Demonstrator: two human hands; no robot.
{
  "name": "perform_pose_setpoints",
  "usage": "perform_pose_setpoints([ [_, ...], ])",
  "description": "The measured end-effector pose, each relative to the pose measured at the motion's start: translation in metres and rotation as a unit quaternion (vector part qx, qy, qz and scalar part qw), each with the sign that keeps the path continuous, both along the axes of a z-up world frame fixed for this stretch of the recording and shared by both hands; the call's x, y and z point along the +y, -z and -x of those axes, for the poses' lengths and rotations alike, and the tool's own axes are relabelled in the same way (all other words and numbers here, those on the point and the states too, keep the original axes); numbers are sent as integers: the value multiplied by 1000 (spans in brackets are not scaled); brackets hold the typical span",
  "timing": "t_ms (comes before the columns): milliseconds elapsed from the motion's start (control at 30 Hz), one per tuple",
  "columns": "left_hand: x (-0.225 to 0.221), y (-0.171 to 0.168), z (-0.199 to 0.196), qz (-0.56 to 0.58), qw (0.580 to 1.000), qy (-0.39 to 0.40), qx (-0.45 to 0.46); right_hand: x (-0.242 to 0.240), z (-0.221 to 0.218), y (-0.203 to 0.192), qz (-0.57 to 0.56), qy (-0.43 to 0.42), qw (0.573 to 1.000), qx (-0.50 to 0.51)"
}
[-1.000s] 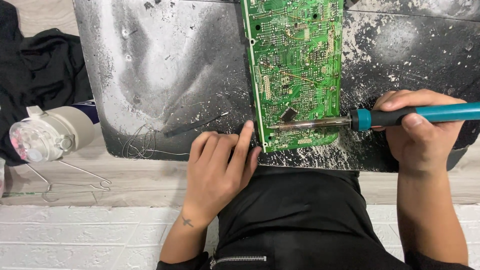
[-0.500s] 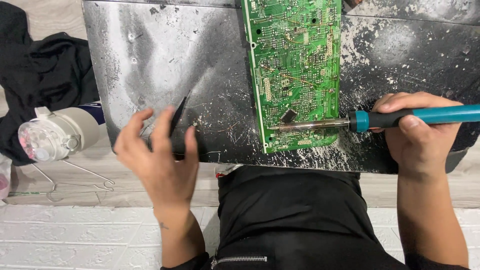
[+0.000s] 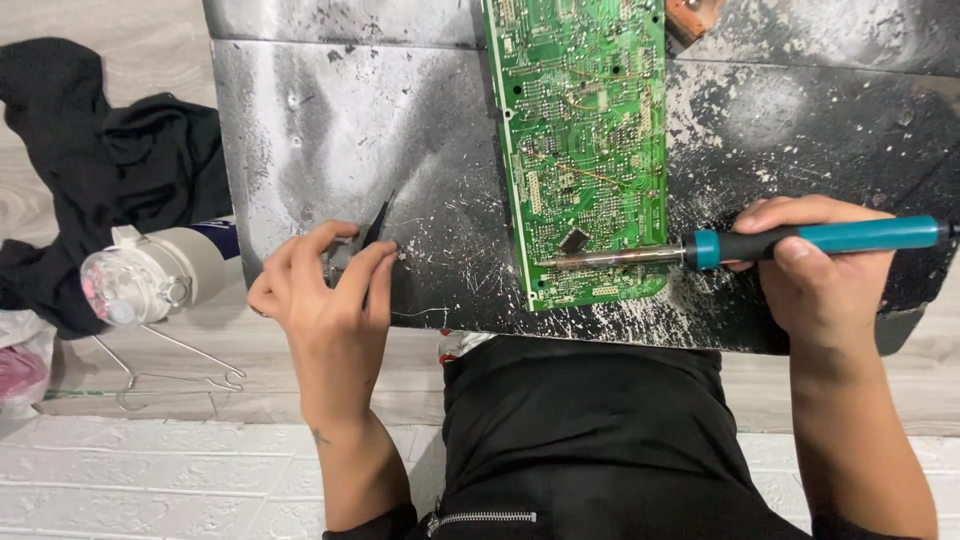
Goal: Soldering and desoldering components on a printed circuit board using a soldering iron and tweezers.
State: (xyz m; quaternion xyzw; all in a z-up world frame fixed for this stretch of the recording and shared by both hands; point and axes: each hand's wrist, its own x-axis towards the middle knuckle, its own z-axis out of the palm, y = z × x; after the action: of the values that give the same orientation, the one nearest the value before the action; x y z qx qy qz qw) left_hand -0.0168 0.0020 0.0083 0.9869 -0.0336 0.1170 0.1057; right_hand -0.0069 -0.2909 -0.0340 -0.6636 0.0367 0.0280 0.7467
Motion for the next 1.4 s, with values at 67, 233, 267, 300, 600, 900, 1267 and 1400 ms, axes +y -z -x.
perform_pose_setpoints([
  [67, -4, -6, -5, 41, 999, 10, -9, 1, -1, -1, -3, -2, 1000, -4],
  [233, -12, -23, -20, 212, 975, 66, -23, -1, -1, -1, -4, -14, 1000, -4],
  [267, -13, -27, -24, 220, 973, 67, -27, -1, 0, -2, -2, -9, 1000, 9],
  [300, -15, -30, -27, 229, 970, 68, -31, -1, 1, -2, 2, -3, 1000, 22],
  [600, -29, -48, -12, -135, 987, 86, 16, 1, -2, -7, -7, -21, 1000, 18],
  [900, -43, -34, -15, -29, 982, 179, 51, 0, -1, -3, -7, -14, 1000, 13],
  [1267, -42, -8, 3, 75, 977, 187, 66, -1, 0, 1, 6, -14, 1000, -9],
  [1400, -46, 3, 19, 146, 974, 160, 64, -1, 0, 0, 15, -16, 1000, -20],
])
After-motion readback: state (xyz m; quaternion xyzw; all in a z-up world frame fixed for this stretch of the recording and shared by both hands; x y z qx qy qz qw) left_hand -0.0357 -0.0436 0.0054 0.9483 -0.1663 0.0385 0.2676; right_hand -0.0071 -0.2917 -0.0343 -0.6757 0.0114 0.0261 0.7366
